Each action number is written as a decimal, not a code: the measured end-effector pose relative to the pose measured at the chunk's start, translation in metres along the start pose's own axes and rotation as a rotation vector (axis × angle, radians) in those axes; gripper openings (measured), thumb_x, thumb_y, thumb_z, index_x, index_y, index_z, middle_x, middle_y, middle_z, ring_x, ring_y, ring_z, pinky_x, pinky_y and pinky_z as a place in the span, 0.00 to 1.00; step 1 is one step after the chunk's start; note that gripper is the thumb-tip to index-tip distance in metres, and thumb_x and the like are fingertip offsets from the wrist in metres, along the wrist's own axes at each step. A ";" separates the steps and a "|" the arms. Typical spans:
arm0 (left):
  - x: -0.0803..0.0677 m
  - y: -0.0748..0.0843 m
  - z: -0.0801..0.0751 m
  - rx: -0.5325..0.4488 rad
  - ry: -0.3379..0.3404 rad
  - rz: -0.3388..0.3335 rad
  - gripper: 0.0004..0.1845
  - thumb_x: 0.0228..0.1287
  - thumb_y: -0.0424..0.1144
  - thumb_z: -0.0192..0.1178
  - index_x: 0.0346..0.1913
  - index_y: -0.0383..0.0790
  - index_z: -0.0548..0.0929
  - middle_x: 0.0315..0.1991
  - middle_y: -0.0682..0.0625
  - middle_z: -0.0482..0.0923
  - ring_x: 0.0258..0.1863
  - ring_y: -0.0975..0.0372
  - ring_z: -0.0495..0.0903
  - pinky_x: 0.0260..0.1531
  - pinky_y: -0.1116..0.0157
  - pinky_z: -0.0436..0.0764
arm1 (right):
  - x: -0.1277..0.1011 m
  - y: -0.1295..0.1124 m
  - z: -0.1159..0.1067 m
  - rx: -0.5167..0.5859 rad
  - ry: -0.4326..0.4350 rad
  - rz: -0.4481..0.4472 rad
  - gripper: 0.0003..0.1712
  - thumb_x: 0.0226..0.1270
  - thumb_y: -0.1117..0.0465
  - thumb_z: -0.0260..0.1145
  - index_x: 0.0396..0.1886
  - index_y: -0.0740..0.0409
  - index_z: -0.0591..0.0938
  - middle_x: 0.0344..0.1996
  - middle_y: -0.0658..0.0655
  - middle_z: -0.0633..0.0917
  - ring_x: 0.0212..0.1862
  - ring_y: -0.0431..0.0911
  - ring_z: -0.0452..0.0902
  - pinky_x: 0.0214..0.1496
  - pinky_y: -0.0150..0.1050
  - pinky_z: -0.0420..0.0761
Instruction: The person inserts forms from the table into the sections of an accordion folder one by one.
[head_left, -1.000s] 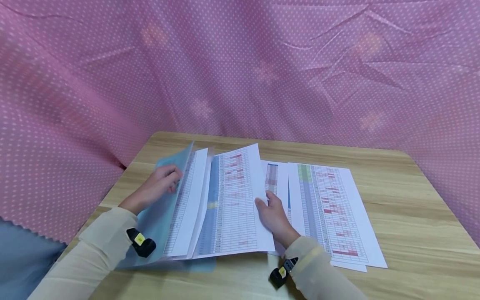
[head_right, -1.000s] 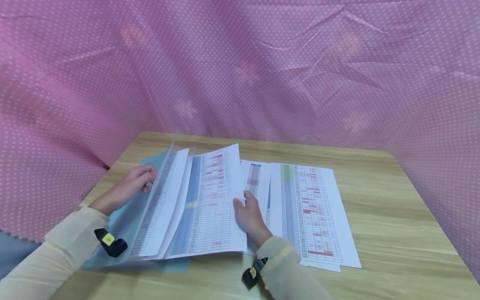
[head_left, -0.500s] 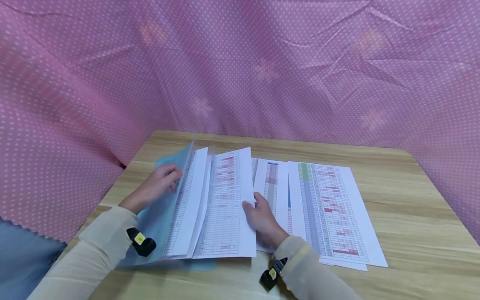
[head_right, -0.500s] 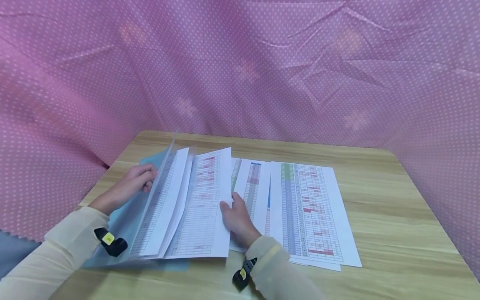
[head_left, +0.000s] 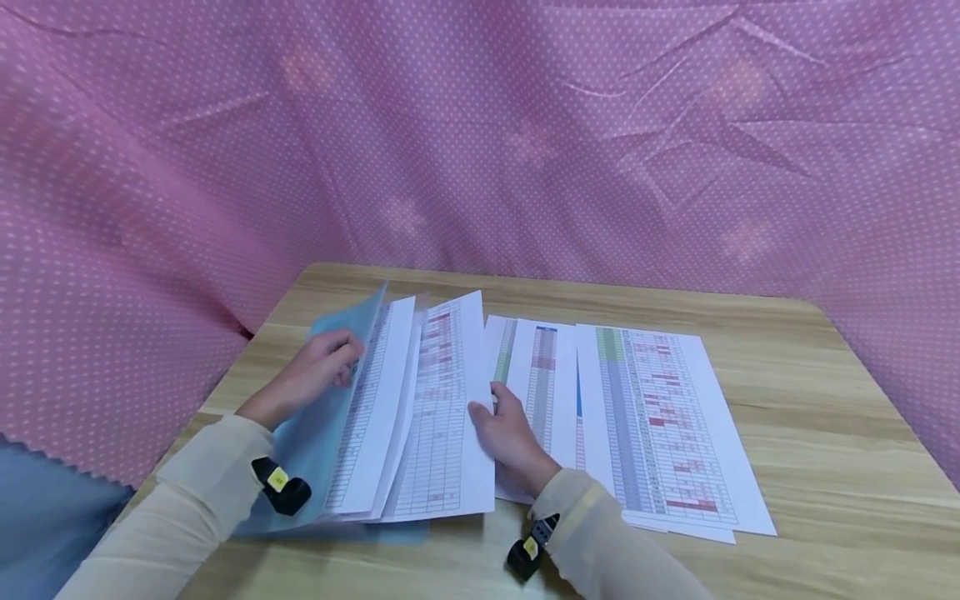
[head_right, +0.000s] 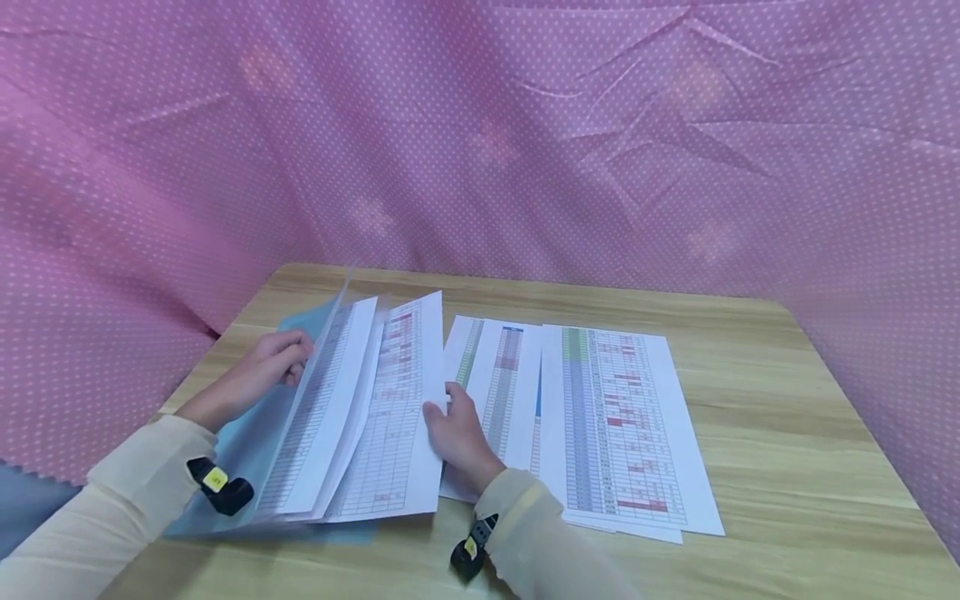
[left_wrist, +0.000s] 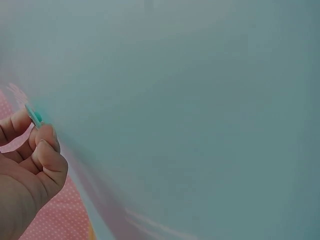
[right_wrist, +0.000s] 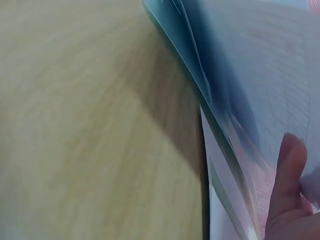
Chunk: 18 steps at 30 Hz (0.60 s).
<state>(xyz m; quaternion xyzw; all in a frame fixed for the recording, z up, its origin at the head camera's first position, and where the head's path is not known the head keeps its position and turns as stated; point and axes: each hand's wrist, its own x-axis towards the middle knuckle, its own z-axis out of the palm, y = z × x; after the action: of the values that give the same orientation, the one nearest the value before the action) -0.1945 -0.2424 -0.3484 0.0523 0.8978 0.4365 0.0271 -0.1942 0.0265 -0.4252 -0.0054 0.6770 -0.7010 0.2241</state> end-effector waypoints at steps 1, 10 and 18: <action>0.000 0.000 0.000 0.003 0.001 -0.001 0.15 0.71 0.46 0.43 0.34 0.37 0.70 0.29 0.42 0.68 0.30 0.54 0.71 0.37 0.59 0.67 | 0.000 0.000 0.000 0.001 0.011 0.004 0.22 0.73 0.55 0.50 0.65 0.45 0.63 0.46 0.55 0.81 0.41 0.48 0.83 0.39 0.43 0.81; -0.001 0.001 -0.001 -0.005 0.004 -0.003 0.14 0.71 0.45 0.44 0.34 0.37 0.70 0.27 0.42 0.67 0.30 0.54 0.71 0.37 0.59 0.67 | 0.000 0.002 0.006 -0.043 0.030 -0.026 0.23 0.73 0.56 0.50 0.66 0.48 0.62 0.45 0.55 0.81 0.40 0.47 0.83 0.39 0.41 0.81; -0.001 0.001 -0.001 -0.005 0.007 0.002 0.14 0.71 0.45 0.43 0.34 0.36 0.71 0.28 0.42 0.68 0.29 0.55 0.71 0.36 0.60 0.69 | 0.001 0.003 0.017 -0.066 0.011 -0.031 0.22 0.73 0.56 0.50 0.65 0.48 0.63 0.42 0.54 0.83 0.38 0.46 0.83 0.37 0.41 0.81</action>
<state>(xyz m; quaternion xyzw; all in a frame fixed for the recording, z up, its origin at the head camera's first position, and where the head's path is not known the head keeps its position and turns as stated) -0.1932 -0.2425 -0.3474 0.0514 0.8967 0.4390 0.0236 -0.1889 0.0105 -0.4274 -0.0194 0.7007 -0.6818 0.2093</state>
